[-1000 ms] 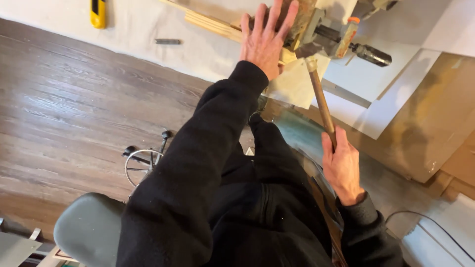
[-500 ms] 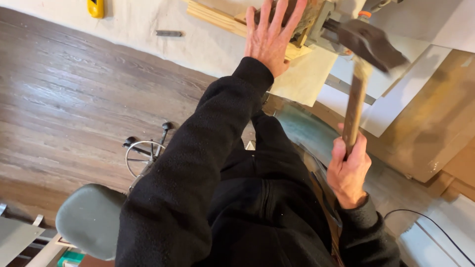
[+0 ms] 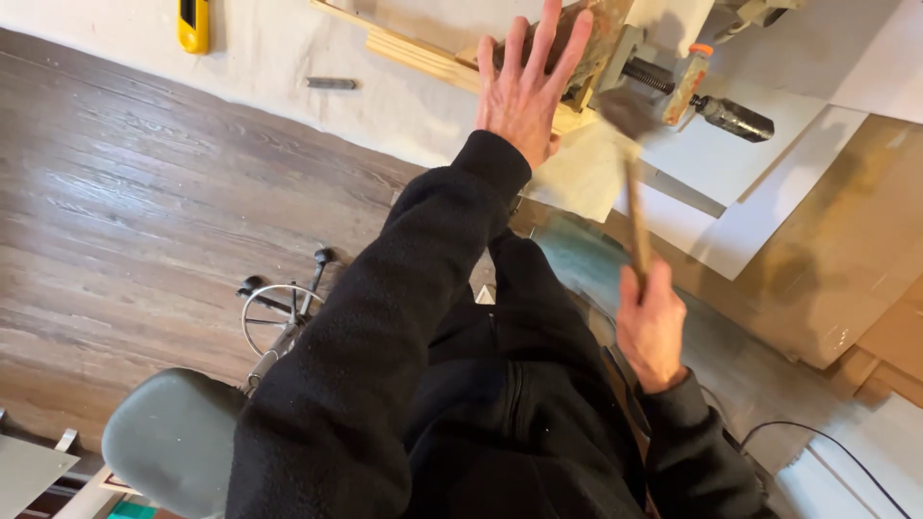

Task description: The person clamps a wooden picture frame corner in a corner vise, tightens the clamp screw by hand, and hammers brads into the joint. They then release the clamp, reposition the frame, pick up additional frame sticks from the table, and handle a utility knife while working at the bench.

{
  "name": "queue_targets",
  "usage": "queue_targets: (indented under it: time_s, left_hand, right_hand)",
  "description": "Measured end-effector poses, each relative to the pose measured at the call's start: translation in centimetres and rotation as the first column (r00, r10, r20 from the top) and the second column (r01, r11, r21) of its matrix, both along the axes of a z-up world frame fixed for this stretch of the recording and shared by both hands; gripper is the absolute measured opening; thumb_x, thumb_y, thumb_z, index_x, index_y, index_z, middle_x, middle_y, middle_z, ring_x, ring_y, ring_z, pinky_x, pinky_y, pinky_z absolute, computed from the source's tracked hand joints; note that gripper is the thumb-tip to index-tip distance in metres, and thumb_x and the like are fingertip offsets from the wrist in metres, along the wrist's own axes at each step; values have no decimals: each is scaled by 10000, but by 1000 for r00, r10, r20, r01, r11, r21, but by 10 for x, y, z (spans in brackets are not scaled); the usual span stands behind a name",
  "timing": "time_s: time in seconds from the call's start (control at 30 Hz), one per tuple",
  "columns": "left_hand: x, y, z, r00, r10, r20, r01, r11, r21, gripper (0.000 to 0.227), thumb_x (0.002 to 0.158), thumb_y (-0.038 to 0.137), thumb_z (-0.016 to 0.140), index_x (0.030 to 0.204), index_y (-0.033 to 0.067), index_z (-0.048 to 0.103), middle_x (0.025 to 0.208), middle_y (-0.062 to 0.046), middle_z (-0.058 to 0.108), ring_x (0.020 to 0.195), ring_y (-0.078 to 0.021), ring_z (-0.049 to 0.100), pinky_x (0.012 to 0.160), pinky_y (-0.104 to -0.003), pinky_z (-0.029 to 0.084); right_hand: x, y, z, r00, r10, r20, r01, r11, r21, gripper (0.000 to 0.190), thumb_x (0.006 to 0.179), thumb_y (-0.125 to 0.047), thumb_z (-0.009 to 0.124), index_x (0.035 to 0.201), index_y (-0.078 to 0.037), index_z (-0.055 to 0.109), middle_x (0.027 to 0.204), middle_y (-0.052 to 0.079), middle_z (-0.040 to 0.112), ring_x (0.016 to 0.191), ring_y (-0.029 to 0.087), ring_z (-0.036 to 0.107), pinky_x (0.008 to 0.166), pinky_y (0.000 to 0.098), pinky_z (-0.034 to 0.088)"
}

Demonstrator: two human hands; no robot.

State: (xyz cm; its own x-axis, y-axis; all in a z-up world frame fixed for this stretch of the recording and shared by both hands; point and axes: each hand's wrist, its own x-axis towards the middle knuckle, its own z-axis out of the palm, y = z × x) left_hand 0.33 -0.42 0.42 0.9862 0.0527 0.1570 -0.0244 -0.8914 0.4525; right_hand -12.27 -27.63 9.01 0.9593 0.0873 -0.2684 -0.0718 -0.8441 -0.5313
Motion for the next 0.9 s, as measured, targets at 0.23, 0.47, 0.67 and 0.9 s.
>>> queue_targets:
  time_s: [0.23, 0.47, 0.67, 0.9]
  left_hand:
    - [-8, -5, -12, 1000, 3, -5, -3, 1000, 12, 1383, 522, 278, 958, 1640, 203, 146, 1668, -162, 185, 1401, -430, 375, 1108, -681, 335]
    - [-4, 0, -1, 998, 8, -55, -8, 1000, 7, 1415, 449, 324, 972, 1604, 197, 165, 1642, -181, 193, 1376, -451, 376, 1077, -708, 328]
    - [0, -1, -1, 1000, 2, -19, -2, 1000, 22, 1409, 477, 311, 966, 1629, 205, 162, 1653, -161, 178, 1394, -430, 376, 1095, -682, 334]
    - [-1, -2, 1, 998, -6, -58, 10, 998, 61, 1408, 481, 310, 960, 1630, 193, 155, 1666, -176, 157, 1394, -427, 379, 1082, -663, 343]
  right_hand:
    - [-3, 7, 34, 993, -4, 122, -12, 992, 128, 241, 1111, -118, 560, 1339, -47, 590, 776, 117, 622, 655, 169, 569, 627, 335, 504]
    - [-3, -6, 2, 991, 134, 10, -133, 989, -57, 191, 1103, -133, 651, 1239, -29, 565, 852, 196, 648, 707, 348, 647, 622, 391, 479]
    - [7, 8, 18, 996, -13, 92, 0, 990, 143, 257, 1071, -138, 577, 1319, -70, 575, 848, 208, 642, 665, 360, 625, 653, 441, 526]
    - [21, 0, 42, 995, 96, 27, -95, 995, -27, 256, 1087, -163, 609, 1324, -67, 600, 940, 216, 687, 776, 338, 687, 705, 409, 540]
